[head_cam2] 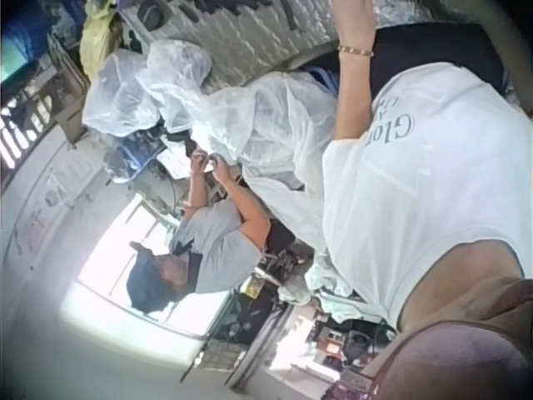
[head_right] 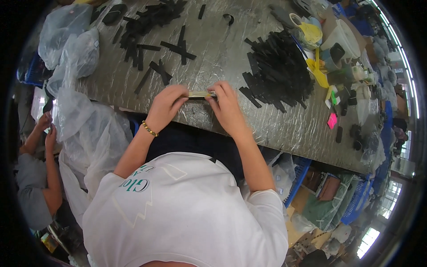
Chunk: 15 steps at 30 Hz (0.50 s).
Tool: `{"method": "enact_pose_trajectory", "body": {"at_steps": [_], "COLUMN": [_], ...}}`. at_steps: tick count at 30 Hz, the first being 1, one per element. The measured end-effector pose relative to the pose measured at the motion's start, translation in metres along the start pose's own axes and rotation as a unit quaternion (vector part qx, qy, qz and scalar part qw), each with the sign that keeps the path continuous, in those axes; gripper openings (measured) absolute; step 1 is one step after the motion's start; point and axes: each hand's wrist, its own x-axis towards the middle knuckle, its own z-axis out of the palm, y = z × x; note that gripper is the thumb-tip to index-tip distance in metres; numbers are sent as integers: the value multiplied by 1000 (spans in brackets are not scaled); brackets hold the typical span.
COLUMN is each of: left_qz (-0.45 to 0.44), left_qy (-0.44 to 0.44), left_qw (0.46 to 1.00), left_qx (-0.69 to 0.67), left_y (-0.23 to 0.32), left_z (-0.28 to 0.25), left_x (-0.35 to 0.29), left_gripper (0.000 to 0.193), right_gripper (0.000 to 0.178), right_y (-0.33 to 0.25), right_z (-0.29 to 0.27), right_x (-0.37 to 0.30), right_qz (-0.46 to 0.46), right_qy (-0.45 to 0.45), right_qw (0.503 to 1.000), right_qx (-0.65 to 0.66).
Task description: Applying adhesive to small black leather strips for shoe assembly.
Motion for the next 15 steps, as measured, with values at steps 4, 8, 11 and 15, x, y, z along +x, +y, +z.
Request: {"method": "enact_pose_trajectory", "body": {"at_steps": [4,8,11,15], "left_qz": [-28,-106,-134,-142], "left_qy": [99,207,263,292], "left_qw": [995,973,955,945], "left_qx": [0,5,9,29], "left_y": [-18,-28,-39,-33], "left_z": [-13,-41,-56,-65], "left_x": [-19,-31,-40,-44], "left_gripper": [14,15,14,13], "right_gripper": [30,26,28,25], "right_y": [7,22,13,-24], "right_z": [14,-2,1,68], "right_x": [-15,-19,2,36], "right_qz": [-14,27,19,-38], "right_qy": [-12,55,76,0], "right_qw": [998,961,970,996], "right_qx": [-68,-270,-231,-84]}}
